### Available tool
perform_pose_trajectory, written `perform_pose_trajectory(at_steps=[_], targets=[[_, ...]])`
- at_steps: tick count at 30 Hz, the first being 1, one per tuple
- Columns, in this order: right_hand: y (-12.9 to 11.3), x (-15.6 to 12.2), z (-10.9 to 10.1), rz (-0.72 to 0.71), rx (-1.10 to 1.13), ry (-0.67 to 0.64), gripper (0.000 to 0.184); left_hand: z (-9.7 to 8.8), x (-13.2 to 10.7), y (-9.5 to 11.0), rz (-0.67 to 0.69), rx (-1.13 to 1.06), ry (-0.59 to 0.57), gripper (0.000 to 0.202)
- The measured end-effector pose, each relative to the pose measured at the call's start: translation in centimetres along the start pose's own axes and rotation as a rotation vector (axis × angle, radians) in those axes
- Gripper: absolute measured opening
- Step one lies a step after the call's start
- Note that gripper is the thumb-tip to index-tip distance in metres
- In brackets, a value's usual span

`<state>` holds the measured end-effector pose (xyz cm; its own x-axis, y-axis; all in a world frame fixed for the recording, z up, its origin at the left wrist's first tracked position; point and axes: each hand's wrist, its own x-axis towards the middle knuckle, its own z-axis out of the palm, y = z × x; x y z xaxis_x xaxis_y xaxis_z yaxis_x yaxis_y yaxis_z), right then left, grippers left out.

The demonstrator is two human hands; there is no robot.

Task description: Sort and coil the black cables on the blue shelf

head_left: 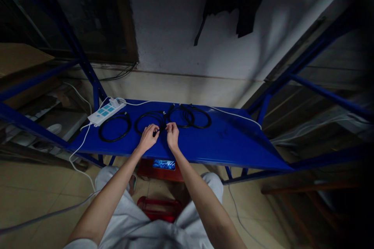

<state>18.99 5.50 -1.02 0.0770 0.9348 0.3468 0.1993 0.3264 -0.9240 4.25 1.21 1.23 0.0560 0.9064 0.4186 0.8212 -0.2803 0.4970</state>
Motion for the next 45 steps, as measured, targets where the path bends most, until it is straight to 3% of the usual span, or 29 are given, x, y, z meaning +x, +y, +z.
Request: perform_pose_trajectory(at_steps=[3, 6, 9, 12, 15, 19, 22, 24, 27, 31, 34, 39, 42, 45], targets=[[0.0, 0.1, -0.1, 0.059, -0.006, 0.111, 0.025, -0.4, 0.0, -0.3, -0.041, -0.071, 0.162, 0.025], [-0.1, 0.1, -0.2, 0.073, -0.024, 0.134, 0.031, -0.5, 0.1, -0.9, -0.128, -0.134, 0.343, 0.033], [-0.2, 0.0, -0.2, 0.055, -0.061, 0.114, 0.038, -0.5, 0.1, -1.4, -0.174, -0.205, 0.453, 0.034], [-0.3, -0.1, 0.1, 0.031, -0.154, 0.017, 0.034, -0.7, -0.1, -1.5, -0.198, -0.242, 0.495, 0.034], [-0.5, -0.1, 0.4, -0.013, -0.317, -0.136, 0.025, -1.5, -0.8, -1.6, -0.178, -0.213, 0.418, 0.035], [-0.7, 0.0, 0.6, -0.102, -0.476, -0.273, 0.018, -2.9, -2.5, -2.3, -0.059, -0.010, 0.162, 0.038], [-0.5, 0.1, 0.4, -0.164, -0.428, -0.381, 0.019, -3.4, -3.7, -2.8, 0.026, 0.172, -0.013, 0.036], [-0.1, 0.2, 0.4, -0.183, -0.329, -0.425, 0.017, -3.2, -4.3, -2.8, 0.052, 0.216, -0.060, 0.034], [0.5, 0.3, 0.5, -0.152, -0.156, -0.382, 0.007, -2.3, -4.6, -2.1, 0.072, 0.149, -0.082, 0.026], [0.4, 0.2, -0.1, -0.096, 0.008, -0.167, 0.012, -1.8, -4.7, -0.2, 0.183, 0.026, -0.158, 0.029], [-0.1, 0.3, -1.9, -0.096, 0.105, -0.099, 0.014, -3.1, -4.8, 0.6, 0.320, 0.064, -0.244, 0.033], [-0.8, 1.7, -5.4, -0.005, 0.325, -0.167, 0.021, -5.4, -4.8, -0.7, 0.462, 0.294, -0.282, 0.032], [-1.2, 2.0, -5.0, 0.182, 0.496, -0.170, 0.032, -4.3, -4.2, -0.5, 0.464, 0.361, -0.273, 0.036], [-1.5, 0.9, -2.7, 0.382, 0.612, -0.133, 0.064, -2.1, -3.2, 1.2, 0.377, 0.404, -0.278, 0.038]])
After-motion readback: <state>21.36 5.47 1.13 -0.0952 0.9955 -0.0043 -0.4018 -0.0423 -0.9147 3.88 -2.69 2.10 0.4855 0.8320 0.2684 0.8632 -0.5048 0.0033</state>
